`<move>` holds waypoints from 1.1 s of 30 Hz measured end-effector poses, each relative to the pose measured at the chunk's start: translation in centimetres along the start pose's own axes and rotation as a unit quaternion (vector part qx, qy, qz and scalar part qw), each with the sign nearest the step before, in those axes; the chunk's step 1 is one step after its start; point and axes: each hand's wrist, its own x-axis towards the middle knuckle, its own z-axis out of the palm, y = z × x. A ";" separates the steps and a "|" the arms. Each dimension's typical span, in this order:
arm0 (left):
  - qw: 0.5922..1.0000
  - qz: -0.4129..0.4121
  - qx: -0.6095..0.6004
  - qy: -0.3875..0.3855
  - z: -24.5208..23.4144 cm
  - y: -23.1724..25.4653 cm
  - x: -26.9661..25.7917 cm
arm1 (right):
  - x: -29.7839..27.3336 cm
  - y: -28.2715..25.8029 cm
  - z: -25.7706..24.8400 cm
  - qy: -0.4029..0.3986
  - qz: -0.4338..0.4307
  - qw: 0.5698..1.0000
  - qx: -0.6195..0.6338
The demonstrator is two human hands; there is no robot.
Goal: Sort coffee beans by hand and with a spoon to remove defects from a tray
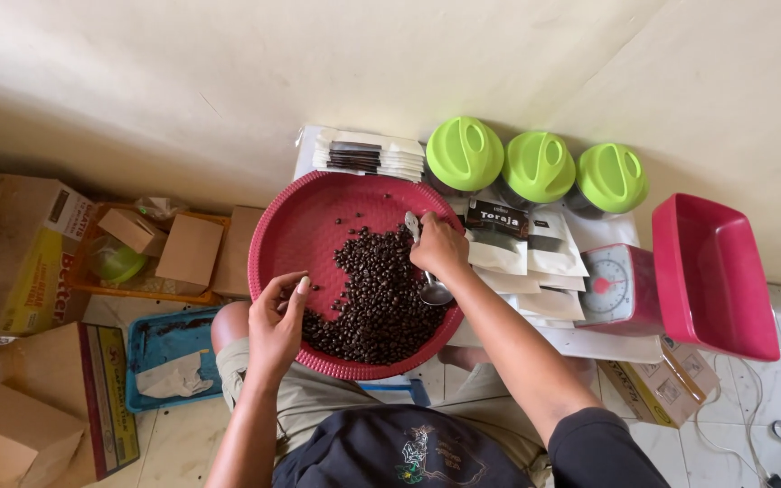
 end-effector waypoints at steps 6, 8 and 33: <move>1.000 0.004 -0.014 0.004 1.0 0.5 -0.5 | 0.4 0.2 0.4 0.021 0.006 1.000 -0.003; 1.000 0.007 -0.015 0.002 1.3 0.7 -0.8 | 0.8 0.4 0.7 0.019 0.006 1.000 -0.003; 1.000 0.012 -0.004 -0.025 3.4 1.9 -0.2 | -4.6 4.5 -4.3 0.268 -0.305 0.909 0.088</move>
